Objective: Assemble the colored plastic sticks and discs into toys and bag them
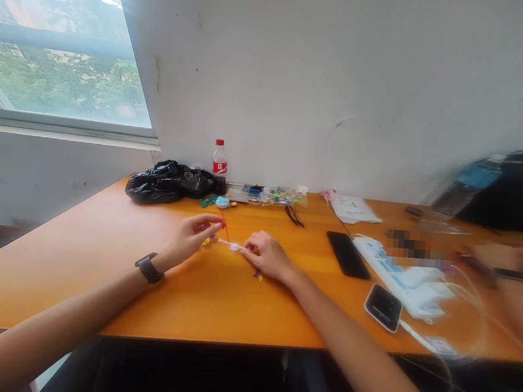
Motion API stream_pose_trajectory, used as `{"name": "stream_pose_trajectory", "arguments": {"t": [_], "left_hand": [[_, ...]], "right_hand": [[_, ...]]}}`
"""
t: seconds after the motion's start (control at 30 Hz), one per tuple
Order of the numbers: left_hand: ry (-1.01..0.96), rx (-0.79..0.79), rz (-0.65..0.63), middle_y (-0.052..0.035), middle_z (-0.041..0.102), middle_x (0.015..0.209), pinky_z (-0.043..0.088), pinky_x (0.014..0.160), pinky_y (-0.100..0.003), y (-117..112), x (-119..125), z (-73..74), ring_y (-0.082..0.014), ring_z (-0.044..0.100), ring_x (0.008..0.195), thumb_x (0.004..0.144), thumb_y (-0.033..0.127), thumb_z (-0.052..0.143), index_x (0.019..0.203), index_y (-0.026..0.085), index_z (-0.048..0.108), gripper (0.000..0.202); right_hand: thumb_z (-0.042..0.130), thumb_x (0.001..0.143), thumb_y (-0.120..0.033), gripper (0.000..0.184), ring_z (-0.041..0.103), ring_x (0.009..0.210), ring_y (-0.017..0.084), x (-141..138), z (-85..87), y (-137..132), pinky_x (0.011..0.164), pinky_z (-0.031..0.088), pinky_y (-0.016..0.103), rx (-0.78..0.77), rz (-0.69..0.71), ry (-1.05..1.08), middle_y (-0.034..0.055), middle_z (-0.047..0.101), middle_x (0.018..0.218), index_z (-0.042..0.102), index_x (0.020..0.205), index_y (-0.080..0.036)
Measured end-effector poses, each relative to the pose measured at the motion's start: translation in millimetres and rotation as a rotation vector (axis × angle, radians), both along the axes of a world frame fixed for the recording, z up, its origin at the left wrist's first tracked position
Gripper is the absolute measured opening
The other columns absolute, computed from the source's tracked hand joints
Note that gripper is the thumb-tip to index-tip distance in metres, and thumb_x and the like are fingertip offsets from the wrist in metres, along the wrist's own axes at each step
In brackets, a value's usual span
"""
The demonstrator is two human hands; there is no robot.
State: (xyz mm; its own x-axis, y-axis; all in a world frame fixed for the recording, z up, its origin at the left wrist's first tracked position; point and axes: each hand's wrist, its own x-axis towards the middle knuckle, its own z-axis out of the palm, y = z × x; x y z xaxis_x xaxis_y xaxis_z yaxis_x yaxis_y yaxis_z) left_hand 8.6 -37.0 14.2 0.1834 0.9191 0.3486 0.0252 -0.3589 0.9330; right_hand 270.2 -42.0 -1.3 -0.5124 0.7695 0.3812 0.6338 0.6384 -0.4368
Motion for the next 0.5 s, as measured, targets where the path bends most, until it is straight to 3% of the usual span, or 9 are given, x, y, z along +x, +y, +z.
{"name": "stream_pose_trajectory", "arguments": {"t": [0.17, 0.3, 0.4, 0.5], "left_hand": [[-0.004, -0.004, -0.004, -0.0078, 0.076, 0.092, 0.058, 0.06, -0.026, 1, 0, -0.9, -0.0139, 0.064, 0.067, 0.087, 0.054, 0.079, 0.105, 0.016, 0.077, 0.041], [0.003, 0.009, -0.005, -0.0073, 0.075, 0.089, 0.056, 0.059, -0.027, -1, 0, 1.9, -0.0138, 0.063, 0.065, 0.088, 0.054, 0.078, 0.105, 0.016, 0.077, 0.041], [0.039, 0.074, -0.011, -0.0062, 0.074, 0.084, 0.052, 0.056, -0.026, -5, 1, 5.8, -0.0136, 0.06, 0.062, 0.09, 0.054, 0.076, 0.108, 0.017, 0.078, 0.041], [0.083, 0.155, 0.009, -0.0047, 0.072, 0.078, 0.046, 0.054, -0.025, -8, 2, 9.2, -0.0124, 0.054, 0.059, 0.092, 0.053, 0.073, 0.108, 0.018, 0.079, 0.039]], "right_hand": [[0.064, 0.102, -0.046, 0.027, 0.061, 0.089, 0.023, -1, 0.2, 0, 0.082, 0.05, 0.037, -0.002, -0.007, 0.016, 0.0062, 0.071, 0.089, 0.072, 0.091, -0.023], [0.067, 0.097, -0.053, 0.034, 0.06, 0.102, 0.027, -4, 9.5, -1, 0.093, 0.049, 0.043, 0.022, -0.062, 0.194, 0.0093, 0.071, 0.102, 0.072, 0.111, -0.023], [0.057, 0.097, -0.065, 0.054, 0.056, 0.072, 0.021, -9, 21.3, -4, 0.07, 0.048, 0.035, -0.345, -0.074, 0.549, 0.0022, 0.063, 0.079, 0.061, 0.132, -0.023], [0.038, 0.098, -0.077, 0.07, 0.035, 0.051, 0.015, -13, 31.9, -10, 0.051, 0.034, 0.029, -0.802, 0.013, 0.862, -0.0035, 0.054, 0.066, 0.05, 0.144, -0.024]]}}
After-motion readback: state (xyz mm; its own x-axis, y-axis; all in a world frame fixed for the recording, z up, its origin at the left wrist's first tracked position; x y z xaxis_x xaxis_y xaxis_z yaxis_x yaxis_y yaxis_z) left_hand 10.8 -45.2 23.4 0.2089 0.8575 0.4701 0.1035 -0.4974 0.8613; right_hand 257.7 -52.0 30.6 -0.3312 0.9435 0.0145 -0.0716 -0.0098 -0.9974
